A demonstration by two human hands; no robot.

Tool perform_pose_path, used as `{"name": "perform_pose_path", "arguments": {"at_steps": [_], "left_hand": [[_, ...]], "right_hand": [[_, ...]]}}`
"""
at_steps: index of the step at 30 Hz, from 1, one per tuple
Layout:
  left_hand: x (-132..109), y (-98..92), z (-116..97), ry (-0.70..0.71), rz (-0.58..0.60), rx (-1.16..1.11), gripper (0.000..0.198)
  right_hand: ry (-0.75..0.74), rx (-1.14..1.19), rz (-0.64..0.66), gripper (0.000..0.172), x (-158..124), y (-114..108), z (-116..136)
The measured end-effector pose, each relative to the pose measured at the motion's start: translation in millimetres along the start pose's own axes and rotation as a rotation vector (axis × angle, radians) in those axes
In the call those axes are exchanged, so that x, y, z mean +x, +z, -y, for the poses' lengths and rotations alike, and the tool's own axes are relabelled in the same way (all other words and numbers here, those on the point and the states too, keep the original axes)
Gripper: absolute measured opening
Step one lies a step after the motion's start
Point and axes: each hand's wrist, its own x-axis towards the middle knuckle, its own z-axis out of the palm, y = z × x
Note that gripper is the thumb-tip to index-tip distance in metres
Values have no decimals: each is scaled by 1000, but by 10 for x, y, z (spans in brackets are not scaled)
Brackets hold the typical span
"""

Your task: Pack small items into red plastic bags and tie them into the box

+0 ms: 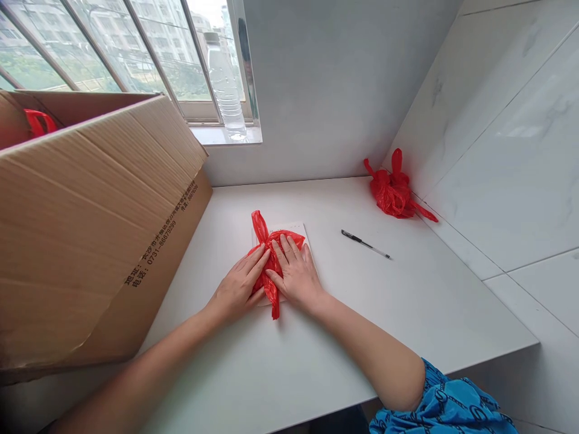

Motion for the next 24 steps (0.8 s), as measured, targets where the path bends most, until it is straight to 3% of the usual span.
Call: {"name": "perform_pose_path", "arguments": {"at_steps": [24], "left_hand": [[17,-94,-103,9,47,150,71]], "right_hand": [[-30,39,-26,67,-4,27,-68]]}}
